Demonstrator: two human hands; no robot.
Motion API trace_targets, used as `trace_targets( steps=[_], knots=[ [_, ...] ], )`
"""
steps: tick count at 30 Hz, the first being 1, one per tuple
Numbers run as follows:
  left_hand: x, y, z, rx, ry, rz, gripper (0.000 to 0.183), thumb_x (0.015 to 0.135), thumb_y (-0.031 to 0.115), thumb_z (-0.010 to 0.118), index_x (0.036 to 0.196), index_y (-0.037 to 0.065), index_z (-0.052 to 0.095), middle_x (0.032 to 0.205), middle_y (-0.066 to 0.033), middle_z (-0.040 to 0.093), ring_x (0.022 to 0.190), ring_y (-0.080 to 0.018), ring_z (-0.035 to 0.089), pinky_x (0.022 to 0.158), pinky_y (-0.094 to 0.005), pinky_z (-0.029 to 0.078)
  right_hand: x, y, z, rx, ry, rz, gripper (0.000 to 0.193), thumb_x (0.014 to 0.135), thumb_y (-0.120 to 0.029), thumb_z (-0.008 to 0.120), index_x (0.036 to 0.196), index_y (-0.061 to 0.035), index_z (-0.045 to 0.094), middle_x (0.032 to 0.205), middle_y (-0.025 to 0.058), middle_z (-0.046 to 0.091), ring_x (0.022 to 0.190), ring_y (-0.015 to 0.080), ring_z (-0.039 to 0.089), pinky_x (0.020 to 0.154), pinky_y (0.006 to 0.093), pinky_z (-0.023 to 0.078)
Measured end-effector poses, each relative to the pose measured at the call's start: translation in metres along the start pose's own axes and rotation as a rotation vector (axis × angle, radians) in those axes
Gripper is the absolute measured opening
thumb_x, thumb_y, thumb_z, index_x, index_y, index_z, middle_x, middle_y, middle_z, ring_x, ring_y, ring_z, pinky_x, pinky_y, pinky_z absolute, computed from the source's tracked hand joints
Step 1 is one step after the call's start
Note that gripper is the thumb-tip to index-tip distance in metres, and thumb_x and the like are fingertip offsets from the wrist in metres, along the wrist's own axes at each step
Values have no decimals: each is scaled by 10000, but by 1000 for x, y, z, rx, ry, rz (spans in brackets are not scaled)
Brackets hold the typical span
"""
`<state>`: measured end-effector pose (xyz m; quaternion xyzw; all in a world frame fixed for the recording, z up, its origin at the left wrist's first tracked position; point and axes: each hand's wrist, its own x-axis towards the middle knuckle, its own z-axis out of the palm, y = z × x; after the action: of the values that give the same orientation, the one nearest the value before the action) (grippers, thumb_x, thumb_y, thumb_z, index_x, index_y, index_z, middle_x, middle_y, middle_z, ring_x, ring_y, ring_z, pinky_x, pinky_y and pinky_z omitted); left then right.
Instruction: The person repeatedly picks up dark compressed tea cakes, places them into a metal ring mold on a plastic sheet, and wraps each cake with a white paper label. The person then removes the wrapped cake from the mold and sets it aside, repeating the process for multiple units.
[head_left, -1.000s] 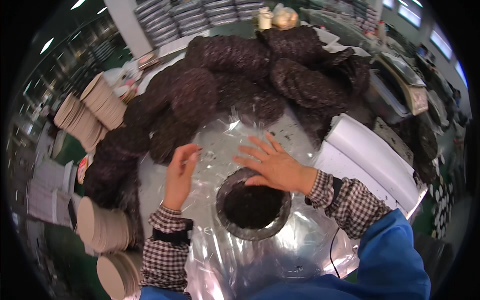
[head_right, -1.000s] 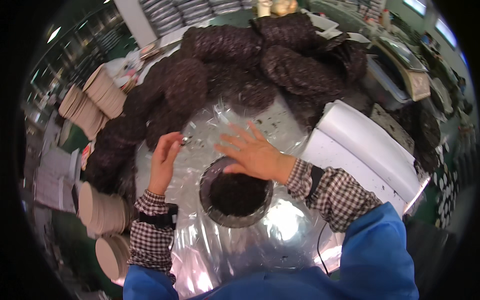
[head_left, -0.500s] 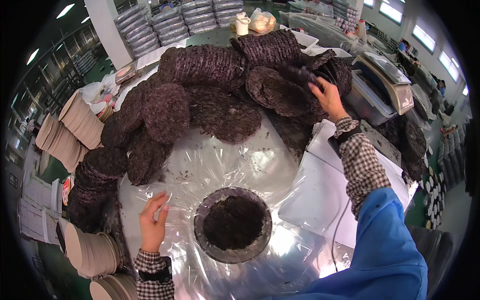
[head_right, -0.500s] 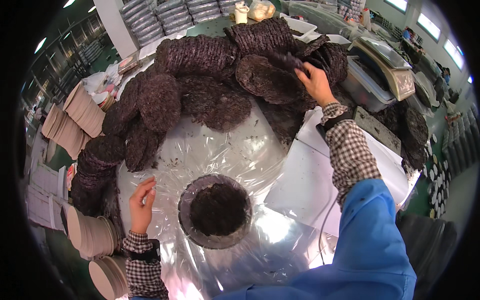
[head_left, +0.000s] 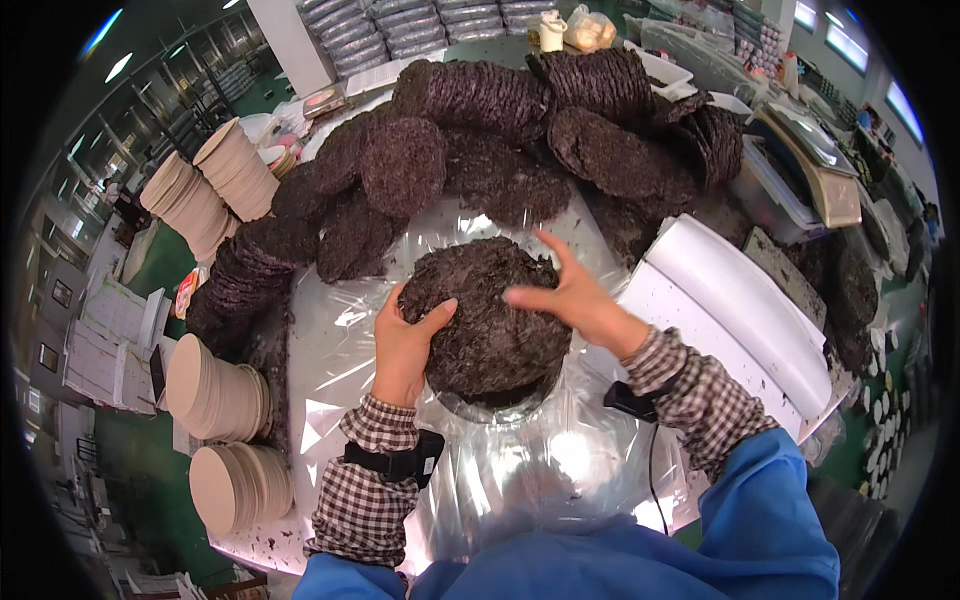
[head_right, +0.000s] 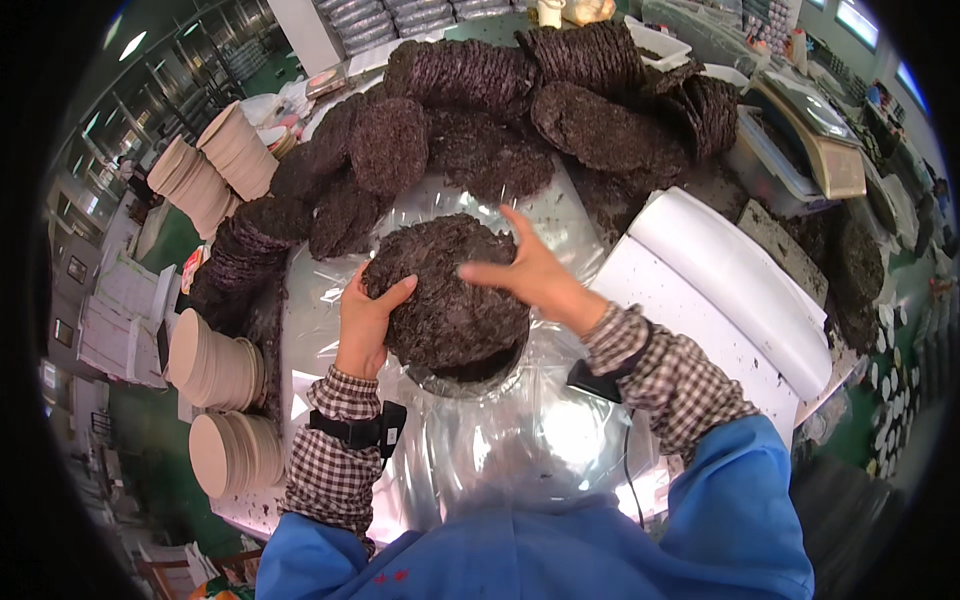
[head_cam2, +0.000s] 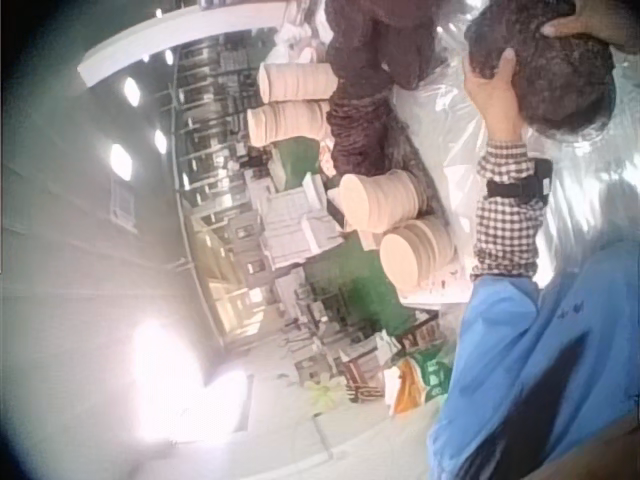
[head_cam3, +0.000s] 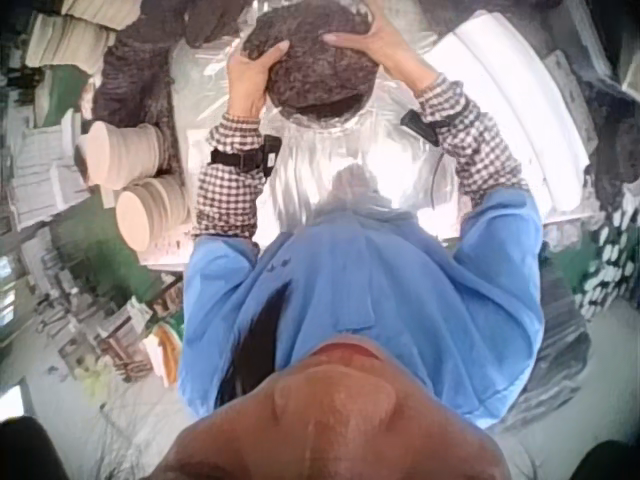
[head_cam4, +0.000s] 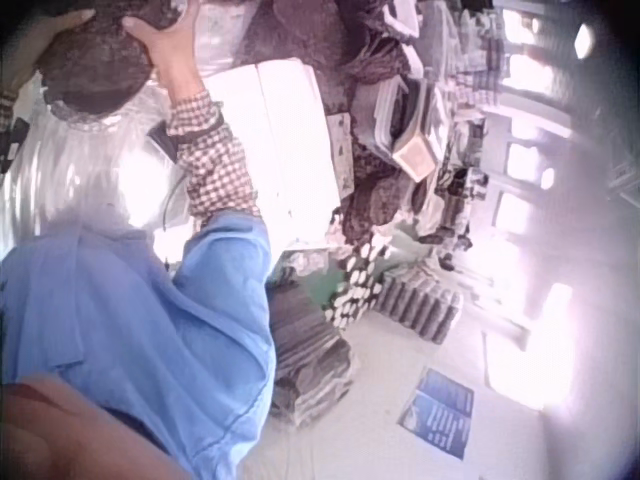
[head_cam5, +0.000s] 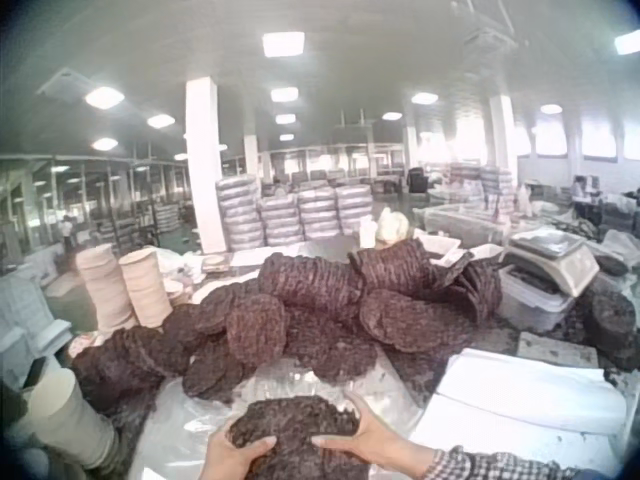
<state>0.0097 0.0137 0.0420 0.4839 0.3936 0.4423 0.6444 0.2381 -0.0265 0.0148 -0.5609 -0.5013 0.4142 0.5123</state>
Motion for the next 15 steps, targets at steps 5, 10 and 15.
trace_targets(
  steps=[5, 10, 15],
  knots=[
    [-15, -7, -39, -7, 115, -61, 438, 833, 31, 738, 1218, -53, 547, 1151, -111, 650, 1004, -195, 641, 894, -327, 521, 0, -24, 11, -9, -241, 82, 926, 810, -337, 797, 1491, 5, 270, 1382, 228, 504, 1178, 297, 579, 987, 375, 488],
    [-34, 3, -75, -114, 230, -53, 427, 852, 62, 727, 1226, -45, 553, 1172, -119, 644, 1014, -213, 641, 892, -342, 526, 124, 17, -62, -1400, -31, -59, 554, 869, -156, 629, 1380, 2, 485, 1399, 239, 499, 1075, 337, 646, 827, 393, 566],
    [-39, -3, -85, -252, 302, -3, 429, 860, 63, 719, 1239, -36, 545, 1197, -127, 629, 1050, -233, 630, 911, -363, 525, 183, 104, -78, -1605, -217, -696, 673, 904, -128, 517, 1526, -74, 267, 1493, 179, 402, 1486, 303, 176, 1187, 563, 85]
  ],
)
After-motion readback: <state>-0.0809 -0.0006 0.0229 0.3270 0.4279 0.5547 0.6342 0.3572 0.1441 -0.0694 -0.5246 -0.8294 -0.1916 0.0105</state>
